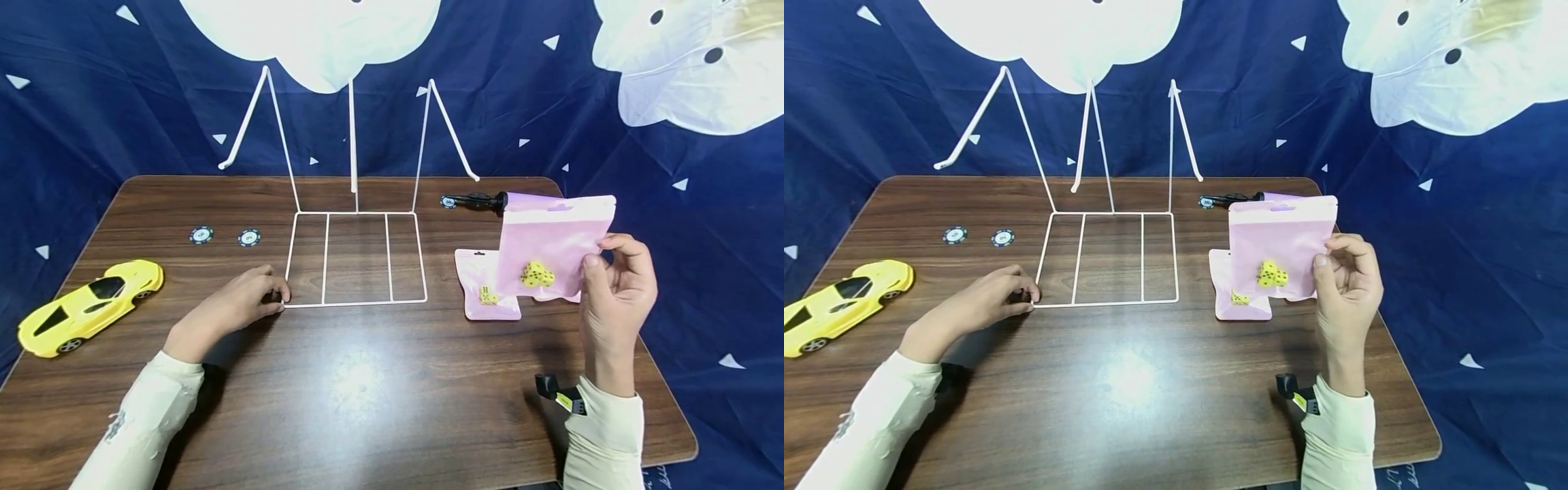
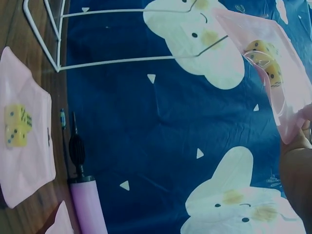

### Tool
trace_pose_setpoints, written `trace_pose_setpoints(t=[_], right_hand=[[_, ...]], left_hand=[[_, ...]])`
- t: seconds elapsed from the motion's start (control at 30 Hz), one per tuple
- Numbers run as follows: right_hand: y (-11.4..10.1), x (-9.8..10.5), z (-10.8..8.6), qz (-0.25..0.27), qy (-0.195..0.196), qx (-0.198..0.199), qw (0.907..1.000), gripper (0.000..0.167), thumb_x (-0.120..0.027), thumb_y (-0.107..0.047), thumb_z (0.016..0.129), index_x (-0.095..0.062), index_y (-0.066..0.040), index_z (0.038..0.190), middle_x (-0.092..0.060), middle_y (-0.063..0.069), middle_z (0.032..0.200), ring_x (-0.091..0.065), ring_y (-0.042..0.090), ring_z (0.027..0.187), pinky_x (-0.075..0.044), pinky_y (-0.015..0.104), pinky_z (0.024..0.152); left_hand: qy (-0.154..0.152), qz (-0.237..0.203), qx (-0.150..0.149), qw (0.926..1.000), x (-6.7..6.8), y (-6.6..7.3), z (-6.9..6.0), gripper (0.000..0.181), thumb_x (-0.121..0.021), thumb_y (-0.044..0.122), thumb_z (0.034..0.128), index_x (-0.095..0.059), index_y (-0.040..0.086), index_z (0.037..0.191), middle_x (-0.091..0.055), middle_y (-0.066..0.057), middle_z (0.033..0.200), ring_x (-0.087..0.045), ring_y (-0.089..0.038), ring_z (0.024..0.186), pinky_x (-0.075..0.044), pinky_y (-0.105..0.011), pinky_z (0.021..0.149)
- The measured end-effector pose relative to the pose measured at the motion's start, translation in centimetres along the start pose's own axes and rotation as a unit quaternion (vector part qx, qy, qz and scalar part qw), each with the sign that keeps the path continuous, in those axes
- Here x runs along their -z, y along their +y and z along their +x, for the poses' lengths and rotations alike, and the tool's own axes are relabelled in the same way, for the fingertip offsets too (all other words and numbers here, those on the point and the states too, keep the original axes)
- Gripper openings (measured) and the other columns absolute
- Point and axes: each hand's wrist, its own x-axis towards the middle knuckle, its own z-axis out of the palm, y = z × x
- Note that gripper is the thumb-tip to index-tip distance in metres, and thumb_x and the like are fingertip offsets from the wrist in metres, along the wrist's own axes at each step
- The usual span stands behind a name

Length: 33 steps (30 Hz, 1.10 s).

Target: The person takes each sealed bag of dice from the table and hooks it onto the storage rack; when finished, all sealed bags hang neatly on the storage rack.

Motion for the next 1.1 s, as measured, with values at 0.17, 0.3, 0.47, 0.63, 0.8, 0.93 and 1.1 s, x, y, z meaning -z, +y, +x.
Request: trace_pose_setpoints(t=[0.17,0.3,0.47,0.63,0.8,0.93,1.1], right_hand=[[0.2,-0.8,0.0,-0.004,-0.003,0.008,1.0000,0.020,-0.063,0.030,0.086,-0.062,0.022,0.104,-0.058,0.020,0.098,-0.047,0.010,0.050,-0.045,0.017,0.052],[0.5,-1.4,0.1,-0.007,-0.005,0.007,0.9999,0.020,-0.061,0.029,0.086,-0.063,0.020,0.104,-0.059,0.020,0.099,-0.050,0.011,0.054,-0.045,0.017,0.053],[0.9,-2.2,0.0,0.000,-0.001,0.008,1.0000,0.020,-0.059,0.029,0.085,-0.061,0.019,0.102,-0.060,0.020,0.100,-0.060,0.017,0.070,-0.052,0.021,0.064],[1.2,-2.8,-0.3,-0.007,-0.009,0.008,0.9999,0.020,-0.060,0.028,0.084,-0.061,0.018,0.101,-0.061,0.018,0.099,-0.062,0.019,0.081,-0.053,0.022,0.072],[1.4,-3.0,-0.5,-0.007,-0.021,0.002,0.9998,0.018,-0.061,0.027,0.086,-0.062,0.017,0.101,-0.060,0.019,0.102,-0.060,0.018,0.080,-0.052,0.021,0.070],[1.6,-3.0,-0.7,-0.004,-0.028,-0.004,0.9996,0.017,-0.064,0.026,0.087,-0.061,0.018,0.102,-0.060,0.018,0.104,-0.060,0.018,0.080,-0.052,0.020,0.069],[2.0,-3.1,-0.6,-0.010,-0.040,-0.008,0.9991,0.018,-0.069,0.023,0.088,-0.063,0.017,0.103,-0.061,0.018,0.104,-0.057,0.016,0.078,-0.049,0.019,0.067]], left_hand=[[0.000,-0.001,-0.002,1.0000,0.1,0.0,0.0,0.017,-0.086,0.000,0.0885,-0.073,0.011,0.094,-0.055,-0.002,0.090,-0.055,-0.022,0.081,-0.049,-0.045,0.076],[-0.005,-0.003,0.006,1.0000,0.0,0.1,0.0,0.017,-0.085,-0.001,0.0894,-0.074,0.011,0.095,-0.056,-0.002,0.091,-0.054,-0.021,0.081,-0.048,-0.043,0.075],[-0.003,-0.004,0.004,1.0000,0.1,0.1,0.0,0.017,-0.085,-0.001,0.0892,-0.074,0.011,0.095,-0.056,-0.003,0.091,-0.054,-0.021,0.082,-0.048,-0.044,0.076],[-0.012,-0.006,0.014,0.9998,0.2,0.0,0.0,0.017,-0.084,-0.001,0.0901,-0.073,0.010,0.096,-0.055,-0.004,0.092,-0.052,-0.019,0.080,-0.048,-0.043,0.074],[-0.016,-0.009,0.020,0.9996,0.1,0.0,0.0,0.016,-0.083,-0.001,0.0910,-0.073,0.010,0.097,-0.056,-0.005,0.092,-0.051,-0.020,0.080,-0.047,-0.042,0.074],[-0.016,-0.010,0.019,0.9996,0.1,0.0,0.0,0.016,-0.083,-0.001,0.0913,-0.074,0.010,0.097,-0.056,-0.004,0.092,-0.051,-0.020,0.080,-0.047,-0.042,0.074],[-0.018,-0.010,0.024,0.9995,0.2,0.0,-0.1,0.015,-0.083,-0.002,0.0914,-0.074,0.009,0.097,-0.055,-0.005,0.092,-0.051,-0.020,0.079,-0.047,-0.042,0.073]])
